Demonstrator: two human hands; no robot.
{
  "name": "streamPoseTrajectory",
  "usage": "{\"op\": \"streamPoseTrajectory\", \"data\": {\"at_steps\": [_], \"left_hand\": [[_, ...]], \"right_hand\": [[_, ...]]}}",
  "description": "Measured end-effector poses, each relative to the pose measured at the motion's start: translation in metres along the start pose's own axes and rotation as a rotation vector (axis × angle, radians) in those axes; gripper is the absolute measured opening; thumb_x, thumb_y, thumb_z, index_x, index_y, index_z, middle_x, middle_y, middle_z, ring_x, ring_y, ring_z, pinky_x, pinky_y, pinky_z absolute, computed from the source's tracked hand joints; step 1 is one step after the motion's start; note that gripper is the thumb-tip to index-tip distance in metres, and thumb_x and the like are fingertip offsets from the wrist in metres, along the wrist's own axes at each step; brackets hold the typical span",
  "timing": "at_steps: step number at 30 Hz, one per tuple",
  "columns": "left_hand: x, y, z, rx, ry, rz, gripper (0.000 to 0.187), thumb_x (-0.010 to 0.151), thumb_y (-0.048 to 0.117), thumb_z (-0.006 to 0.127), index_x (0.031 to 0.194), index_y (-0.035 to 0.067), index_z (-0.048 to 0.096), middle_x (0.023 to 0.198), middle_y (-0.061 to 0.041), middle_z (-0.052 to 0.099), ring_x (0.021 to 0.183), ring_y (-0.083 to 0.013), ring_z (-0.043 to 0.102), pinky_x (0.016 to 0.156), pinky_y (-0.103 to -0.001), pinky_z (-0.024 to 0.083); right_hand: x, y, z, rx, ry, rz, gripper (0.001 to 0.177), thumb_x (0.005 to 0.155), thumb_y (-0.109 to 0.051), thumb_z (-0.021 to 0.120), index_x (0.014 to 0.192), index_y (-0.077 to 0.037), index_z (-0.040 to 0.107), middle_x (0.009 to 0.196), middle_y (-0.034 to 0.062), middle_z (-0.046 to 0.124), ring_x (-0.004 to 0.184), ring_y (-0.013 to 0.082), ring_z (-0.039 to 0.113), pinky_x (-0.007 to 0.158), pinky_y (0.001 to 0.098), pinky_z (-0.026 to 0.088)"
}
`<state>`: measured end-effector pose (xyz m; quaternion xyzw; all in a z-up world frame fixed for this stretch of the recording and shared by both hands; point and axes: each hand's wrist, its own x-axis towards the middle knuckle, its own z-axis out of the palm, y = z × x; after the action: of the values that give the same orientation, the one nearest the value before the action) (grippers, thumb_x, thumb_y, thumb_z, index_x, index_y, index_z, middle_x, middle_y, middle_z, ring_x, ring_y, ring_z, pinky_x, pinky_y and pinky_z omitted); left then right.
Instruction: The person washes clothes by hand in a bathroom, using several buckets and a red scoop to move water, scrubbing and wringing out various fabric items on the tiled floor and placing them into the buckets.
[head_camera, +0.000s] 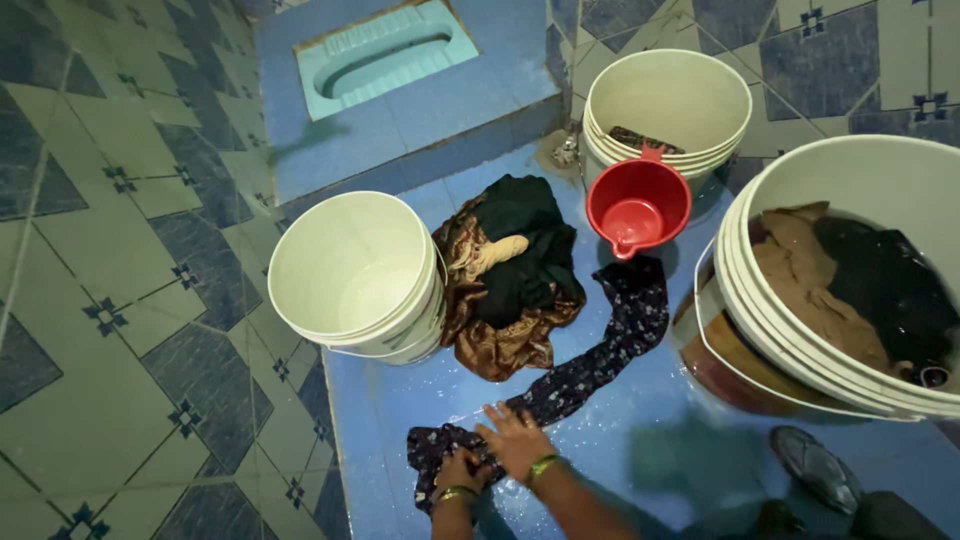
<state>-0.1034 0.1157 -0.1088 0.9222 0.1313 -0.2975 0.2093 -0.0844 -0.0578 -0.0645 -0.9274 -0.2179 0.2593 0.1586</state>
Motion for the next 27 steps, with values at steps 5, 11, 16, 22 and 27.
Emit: {"op": "streamPoseTrajectory", "data": {"at_steps": [5,11,16,22,27], "left_hand": [[0.004,0.003,0.005,0.003,0.089,-0.011,0.048,0.074,0.046,0.089,0.108,0.026,0.061,0.123,-0.011,0.062,0.121,-0.0373,0.061,0.102,-0.048,0.052],[0.011,0.008,0.004,0.04,-0.014,-0.065,0.047,0.077,0.047,0.086,0.111,0.026,0.061,0.135,-0.009,0.055,0.129,-0.04,0.054,0.107,-0.05,0.049],[0.016,0.014,0.008,0.109,-0.036,-0.105,0.062,0.077,0.05,0.086,0.125,0.026,0.053,0.14,-0.013,0.051,0.13,-0.0425,0.054,0.107,-0.05,0.05],[0.016,0.017,0.012,0.089,0.012,-0.08,0.057,0.077,0.049,0.085,0.12,0.025,0.056,0.138,-0.013,0.052,0.129,-0.0423,0.054,0.108,-0.051,0.048],[0.01,0.015,0.006,0.058,0.009,-0.026,0.053,0.076,0.046,0.087,0.114,0.027,0.058,0.136,-0.012,0.054,0.128,-0.0415,0.055,0.109,-0.049,0.047]], "right_hand": [[-0.021,0.127,-0.027,-0.17,0.188,0.485,0.071,0.098,-0.006,0.051,0.156,-0.043,0.032,0.169,0.0072,0.007,0.154,0.0275,0.005,0.119,0.0702,0.006],[-0.034,0.208,-0.015,0.021,0.762,0.684,0.065,0.092,-0.022,0.057,0.153,-0.015,0.039,0.162,0.0229,0.029,0.147,0.0407,0.031,0.115,0.0567,0.033],[0.011,0.068,0.026,-0.087,0.133,0.593,0.063,0.098,-0.005,0.041,0.157,-0.025,0.029,0.164,0.023,0.016,0.15,0.0409,0.025,0.111,0.0567,0.035],[-0.013,0.115,-0.013,-0.013,-0.026,0.383,0.082,0.094,0.015,0.036,0.162,-0.031,0.031,0.182,0.0121,0.0,0.132,0.0399,0.049,0.107,0.0468,0.05],[-0.017,0.197,-0.011,-0.165,0.655,0.636,0.056,0.091,-0.01,0.049,0.142,-0.034,0.052,0.163,0.006,0.029,0.147,0.0281,0.037,0.098,0.0509,0.049]]}}
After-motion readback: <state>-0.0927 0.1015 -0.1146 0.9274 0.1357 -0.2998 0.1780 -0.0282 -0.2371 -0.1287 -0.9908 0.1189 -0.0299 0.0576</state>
